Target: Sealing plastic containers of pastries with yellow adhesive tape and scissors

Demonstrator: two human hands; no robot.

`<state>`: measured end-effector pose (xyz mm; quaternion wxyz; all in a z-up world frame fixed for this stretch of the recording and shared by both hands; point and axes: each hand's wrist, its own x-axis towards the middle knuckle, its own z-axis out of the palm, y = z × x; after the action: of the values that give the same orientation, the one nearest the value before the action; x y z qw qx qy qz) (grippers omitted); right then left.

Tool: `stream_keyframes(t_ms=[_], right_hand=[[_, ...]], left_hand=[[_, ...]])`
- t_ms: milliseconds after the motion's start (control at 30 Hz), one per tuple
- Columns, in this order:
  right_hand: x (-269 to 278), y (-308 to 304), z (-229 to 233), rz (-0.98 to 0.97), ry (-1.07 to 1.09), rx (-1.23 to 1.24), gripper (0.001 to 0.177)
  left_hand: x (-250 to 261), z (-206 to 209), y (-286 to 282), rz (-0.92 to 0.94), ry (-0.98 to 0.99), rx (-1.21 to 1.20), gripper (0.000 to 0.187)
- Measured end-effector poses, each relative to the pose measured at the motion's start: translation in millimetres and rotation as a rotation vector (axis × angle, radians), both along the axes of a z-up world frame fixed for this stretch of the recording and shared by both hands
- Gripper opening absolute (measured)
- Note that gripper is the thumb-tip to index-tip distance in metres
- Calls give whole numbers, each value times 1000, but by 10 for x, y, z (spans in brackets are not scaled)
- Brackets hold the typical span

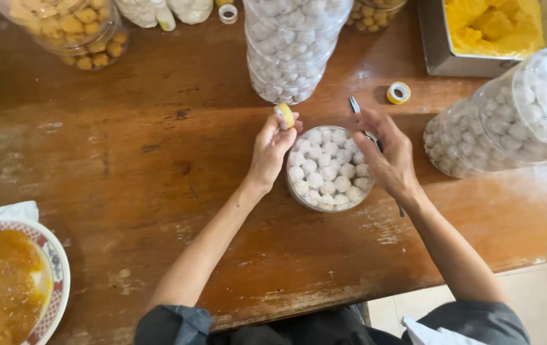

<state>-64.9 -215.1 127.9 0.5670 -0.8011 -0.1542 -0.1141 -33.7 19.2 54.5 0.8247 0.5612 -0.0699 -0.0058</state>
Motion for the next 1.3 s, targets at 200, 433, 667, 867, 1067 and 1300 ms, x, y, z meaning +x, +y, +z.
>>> stream_keyframes(t_ms=[200, 433, 667, 867, 1067, 1300], right_hand=[[-369, -59, -435, -54, 243, 173, 56], [-446, 63, -612, -219, 172, 110, 54], [-560, 248, -432, -315, 134, 233, 58], [-719, 71, 67, -408, -64, 309, 56], [-538, -751, 948, -418, -358, 271, 44], [-174, -1949, 1486, -461, -296, 473, 45]], left_hand=[[-100, -212, -217, -9, 8, 104, 34], [-207, -186, -298, 72, -48, 171, 43], [-344, 44, -360, 113, -114, 217, 49], [-562, 913, -586, 93, -254, 182, 48], [-162, 1693, -1557, -9, -374, 88, 51], [289, 2563, -2709, -136, -110, 337, 76]])
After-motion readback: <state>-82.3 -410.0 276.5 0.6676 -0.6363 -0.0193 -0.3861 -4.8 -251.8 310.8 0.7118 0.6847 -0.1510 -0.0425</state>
